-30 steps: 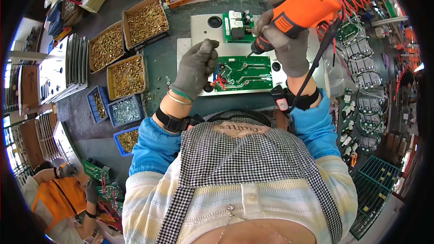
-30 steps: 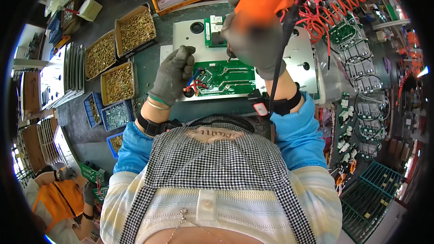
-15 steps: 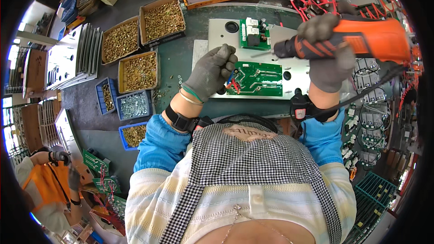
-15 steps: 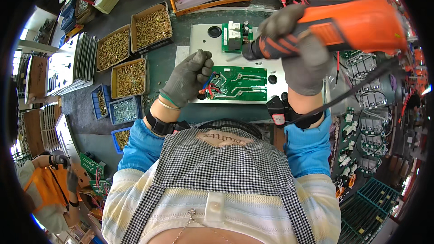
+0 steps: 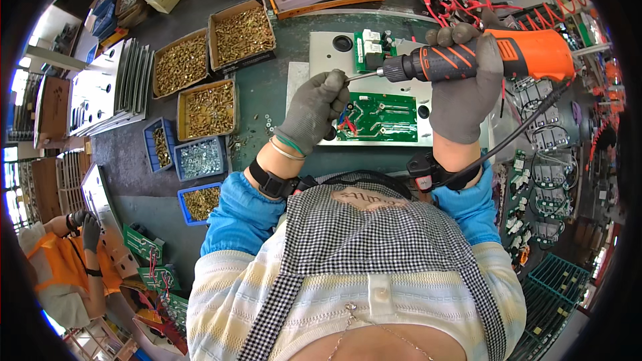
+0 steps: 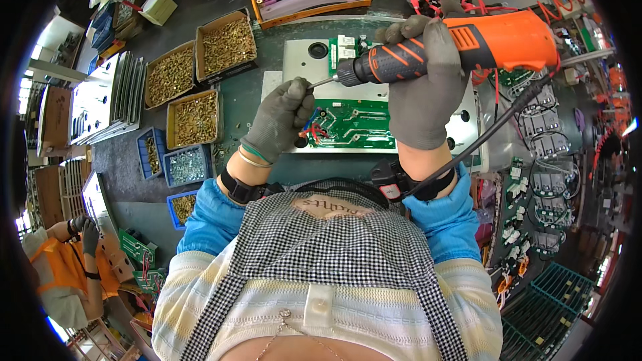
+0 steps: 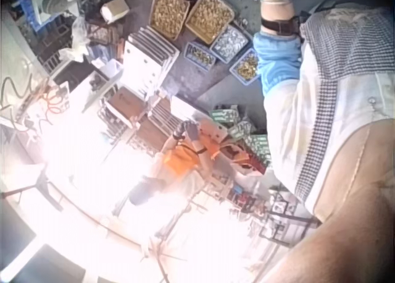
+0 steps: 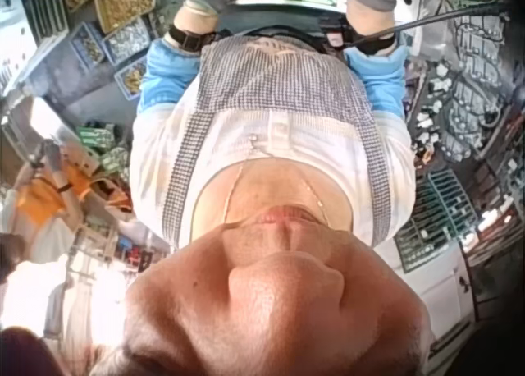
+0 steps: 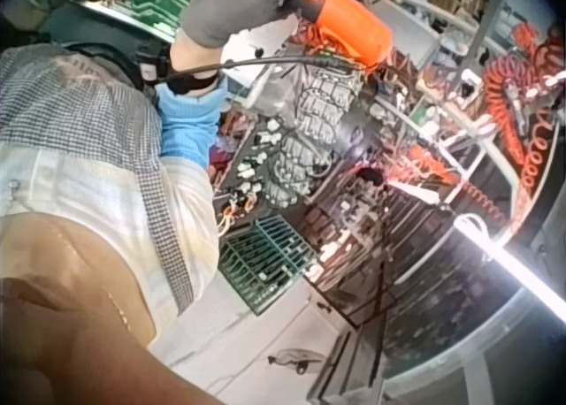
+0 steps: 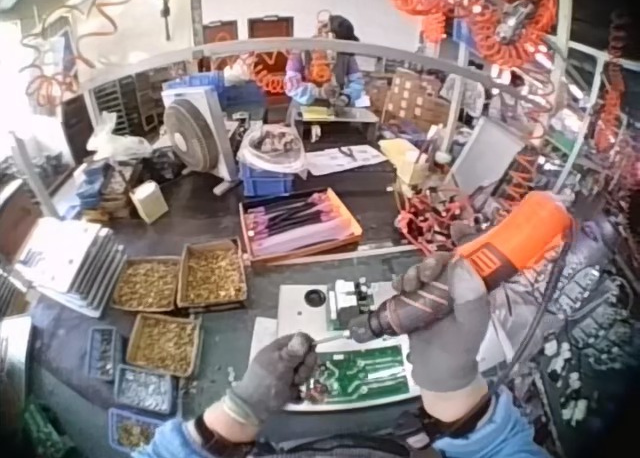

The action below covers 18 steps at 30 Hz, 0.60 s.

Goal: Assembling electronic circuit boards and components onto a metal chassis using power screwdrivers.

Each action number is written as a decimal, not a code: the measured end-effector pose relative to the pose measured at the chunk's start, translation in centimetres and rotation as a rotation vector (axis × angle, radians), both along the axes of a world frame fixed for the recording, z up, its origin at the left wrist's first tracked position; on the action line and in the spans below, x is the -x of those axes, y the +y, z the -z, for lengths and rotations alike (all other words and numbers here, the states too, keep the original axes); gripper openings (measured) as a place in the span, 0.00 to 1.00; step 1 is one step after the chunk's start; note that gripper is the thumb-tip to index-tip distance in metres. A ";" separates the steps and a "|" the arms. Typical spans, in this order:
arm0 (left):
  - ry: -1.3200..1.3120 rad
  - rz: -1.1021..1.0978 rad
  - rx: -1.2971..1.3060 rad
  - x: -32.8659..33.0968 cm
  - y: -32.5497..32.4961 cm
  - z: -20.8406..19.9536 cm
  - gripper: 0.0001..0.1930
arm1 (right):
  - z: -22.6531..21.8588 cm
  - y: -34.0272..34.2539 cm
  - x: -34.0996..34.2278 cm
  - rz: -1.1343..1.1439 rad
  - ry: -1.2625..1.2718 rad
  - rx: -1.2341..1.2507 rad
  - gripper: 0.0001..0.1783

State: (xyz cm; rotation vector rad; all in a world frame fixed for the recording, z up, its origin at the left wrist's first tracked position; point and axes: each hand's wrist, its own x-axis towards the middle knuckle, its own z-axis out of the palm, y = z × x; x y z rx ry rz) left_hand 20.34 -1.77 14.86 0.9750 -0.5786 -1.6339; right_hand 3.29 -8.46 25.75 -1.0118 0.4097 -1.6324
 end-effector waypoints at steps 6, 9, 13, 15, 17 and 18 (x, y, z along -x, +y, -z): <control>-0.061 -0.059 -0.004 1.1 0.1 -0.1 0.21 | 0.4 0.2 1.2 0.154 -0.038 -0.104 0.20; 0.070 -0.076 -0.068 0.2 -0.1 0.2 0.21 | 0.5 1.2 3.0 0.117 -0.091 -0.032 0.09; 0.307 -0.146 -0.136 -2.2 1.3 1.0 0.11 | 1.0 3.8 6.3 0.026 0.188 0.058 0.11; 0.276 -0.156 -0.172 -2.6 3.1 1.4 0.10 | 1.9 5.1 7.0 0.020 0.246 0.061 0.12; -0.320 0.184 0.105 -3.3 4.7 1.4 0.10 | 2.6 5.9 7.3 -0.006 0.246 0.083 0.18; -0.295 0.172 0.138 -3.3 5.1 1.3 0.10 | 2.9 6.2 7.3 -0.011 0.243 0.088 0.18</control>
